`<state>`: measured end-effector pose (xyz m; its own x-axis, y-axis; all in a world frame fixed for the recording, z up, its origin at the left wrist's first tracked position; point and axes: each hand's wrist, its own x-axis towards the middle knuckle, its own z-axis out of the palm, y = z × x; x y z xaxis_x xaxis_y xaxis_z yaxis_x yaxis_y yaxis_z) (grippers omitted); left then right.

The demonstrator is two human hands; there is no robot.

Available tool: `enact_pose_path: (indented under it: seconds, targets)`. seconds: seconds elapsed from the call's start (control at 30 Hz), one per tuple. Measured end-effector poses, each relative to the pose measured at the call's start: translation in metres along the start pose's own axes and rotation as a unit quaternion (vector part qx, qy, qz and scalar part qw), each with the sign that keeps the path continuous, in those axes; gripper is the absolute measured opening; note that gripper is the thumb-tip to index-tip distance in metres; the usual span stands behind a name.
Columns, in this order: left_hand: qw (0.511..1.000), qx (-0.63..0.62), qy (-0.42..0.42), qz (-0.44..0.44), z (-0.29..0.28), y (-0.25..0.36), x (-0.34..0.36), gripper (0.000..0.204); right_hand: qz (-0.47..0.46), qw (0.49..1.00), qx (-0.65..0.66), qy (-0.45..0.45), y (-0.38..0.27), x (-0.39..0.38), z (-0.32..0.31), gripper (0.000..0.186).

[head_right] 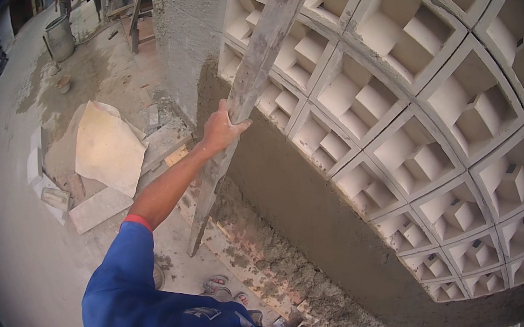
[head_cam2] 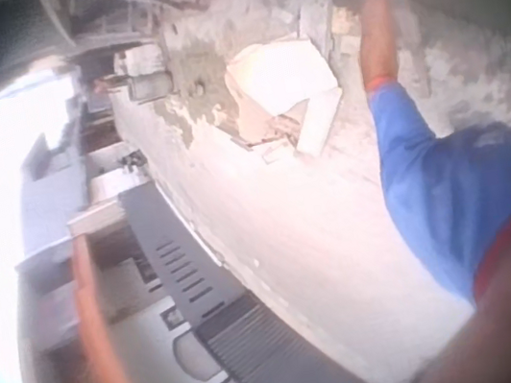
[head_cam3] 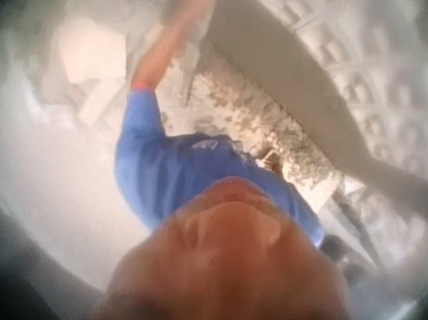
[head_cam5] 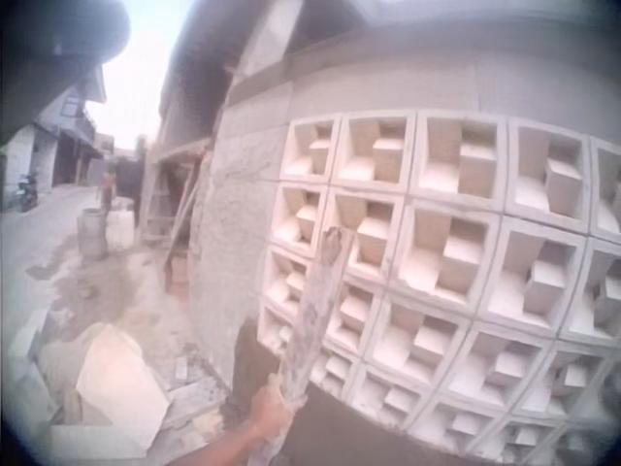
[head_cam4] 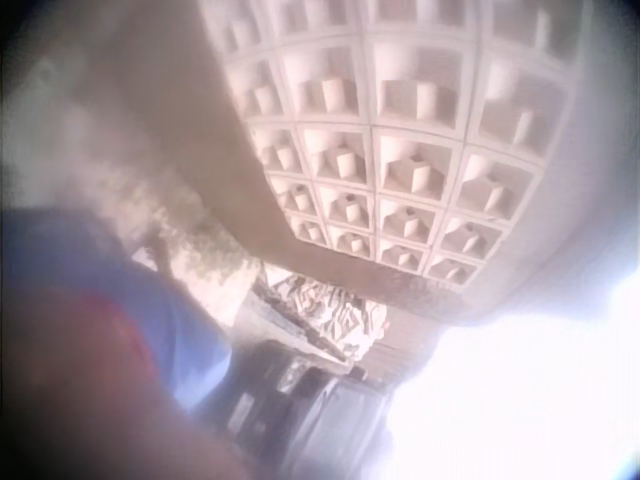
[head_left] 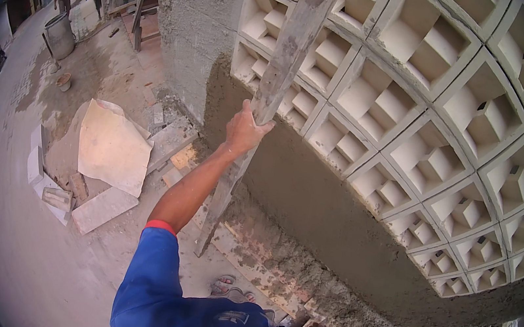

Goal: The person applies wet cement to a decorative lattice wall using a trowel and their hands. They then walk to a water source, fill a bucket, and return to mix the cement in a container on the ground. Finally, they walk to a pile of scrap wood and pick up a piece.

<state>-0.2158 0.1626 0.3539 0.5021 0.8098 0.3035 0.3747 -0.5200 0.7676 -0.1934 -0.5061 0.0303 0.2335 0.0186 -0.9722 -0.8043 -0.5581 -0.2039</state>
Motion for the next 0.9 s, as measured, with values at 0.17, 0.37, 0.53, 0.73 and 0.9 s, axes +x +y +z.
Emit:
enact_pose_path:
  seconds: [0.17,0.37,0.53,0.73,0.9]
  targets:
    - [1.0,0.003,-0.018,-0.004,0.029,0.034,-0.037,0.069,-0.008,0.999,-0.02,0.05,0.043,0.03,-0.003,0.036]
    - [1.0,-0.021,-0.002,0.017,0.063,0.048,-0.055,0.064,-0.038,0.999,0.015,0.019,0.049,0.043,-0.006,0.048]
    - [0.998,-0.056,-0.03,0.015,0.08,0.062,-0.062,0.063,-0.108,0.993,-0.018,0.051,0.061,0.013,-0.006,0.042]
    - [0.997,-0.068,-0.032,0.014,0.094,0.06,-0.06,0.064,-0.031,0.995,0.032,0.094,0.084,0.033,-0.024,0.018]
    - [0.991,-0.092,-0.091,-0.021,0.098,0.072,-0.058,0.067,-0.043,0.995,0.018,0.088,0.083,0.026,-0.038,0.022]
